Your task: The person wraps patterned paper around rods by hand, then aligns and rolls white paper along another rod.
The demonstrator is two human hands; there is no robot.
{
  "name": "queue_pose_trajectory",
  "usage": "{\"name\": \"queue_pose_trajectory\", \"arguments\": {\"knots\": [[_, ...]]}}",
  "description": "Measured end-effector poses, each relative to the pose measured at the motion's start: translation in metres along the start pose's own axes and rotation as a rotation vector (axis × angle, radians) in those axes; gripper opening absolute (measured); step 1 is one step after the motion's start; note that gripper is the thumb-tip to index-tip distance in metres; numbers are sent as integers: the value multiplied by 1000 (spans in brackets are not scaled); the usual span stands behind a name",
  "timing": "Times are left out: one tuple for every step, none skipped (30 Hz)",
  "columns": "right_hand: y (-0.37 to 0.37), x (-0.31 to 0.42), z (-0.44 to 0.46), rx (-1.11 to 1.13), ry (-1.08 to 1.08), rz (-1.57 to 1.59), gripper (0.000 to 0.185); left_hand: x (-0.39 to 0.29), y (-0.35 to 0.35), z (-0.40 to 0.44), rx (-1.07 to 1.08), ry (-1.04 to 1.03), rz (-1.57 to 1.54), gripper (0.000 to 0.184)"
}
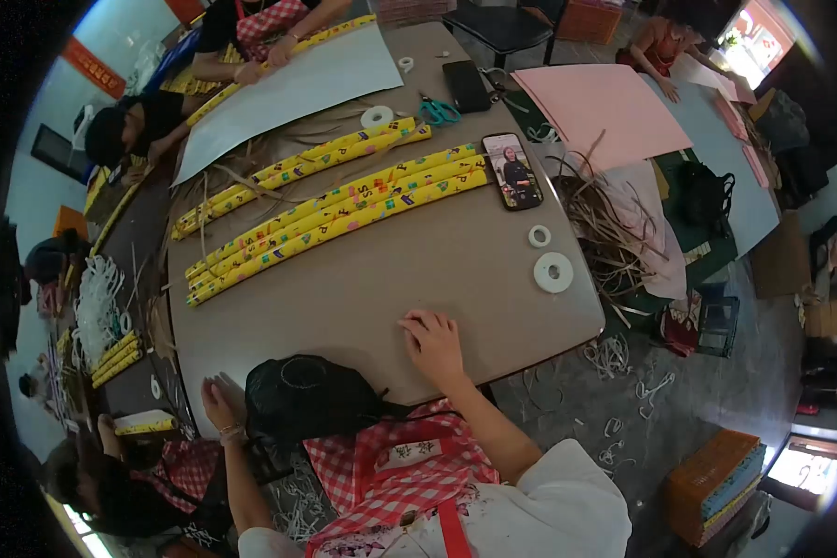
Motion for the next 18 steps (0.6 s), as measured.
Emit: {"name": "queue_pose_trajectory", "arguments": {"knots": [[0, 1, -1, -3, -11, -1, 15, 4, 13, -7, -29, -17, -22, 34], [-3, 6, -1, 15, 11, 26, 15, 4, 32, -15, -67, -32, -38, 32], [1, 7, 1, -28, 14, -4, 16, 6, 48, -30, -117, 3, -158, 28], [5, 8, 1, -62, 22, -30, 17, 5, 67, -48, -157, 28, -131, 28], [2, 6, -1, -35, 21, -40, 17, 3, 88, -69, -163, 18, -90, 25], [-3, 4, -3, 4, 29, -44, 18, 1, 113, -91, -175, 19, -37, 23], [-1, 12, 1, 12, 57, -9, 19, -6, 136, -111, -209, 4, -24, 24], [-1, 21, 4, 52, 83, 21, 18, -6, 163, -137, -298, 35, -31, 24], [-8, 11, 1, 66, 21, 27, 16, -4, 188, -161, -322, 67, 61, 24], [-6, 15, 4, 53, 32, -73, 19, 0, 215, -184, -348, 113, 160, 25], [-15, -3, 6, 50, -73, -72, 24, 10, 241, -209, -398, 212, 166, 25], [-22, 7, 10, 64, -217, 166, 28, 18, 267, -235, -450, 315, 170, 25], [-25, 35, 14, 38, -119, 70, 30, 21, 293, -260, -540, 367, 219, 25], [-32, 67, 13, 45, 37, 80, 31, 25, 315, -288, -627, 420, 268, 25], [-43, 105, 15, 38, 189, 100, 31, 20, 336, -312, -732, 473, 340, 20], [-55, 150, 9, 85, 190, 155, 32, 15, 352, -335, -826, 517, 411, 15], [-63, 195, -7, 128, 184, 203, 32, 21, 362, -365, -893, 618, 426, 15], [-75, 234, -22, 217, 250, 255, 32, 22, 370, -397, -955, 708, 430, 14]]}}
Point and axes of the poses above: each hand's wrist, its own z-axis towards the middle knuckle, its own y-axis out of the back of the hand, x = y × z, the point moved 8 cm from there along z, towards the middle knuckle, and after that the axes turned 12 degrees about -x, right-handed, at the moved point
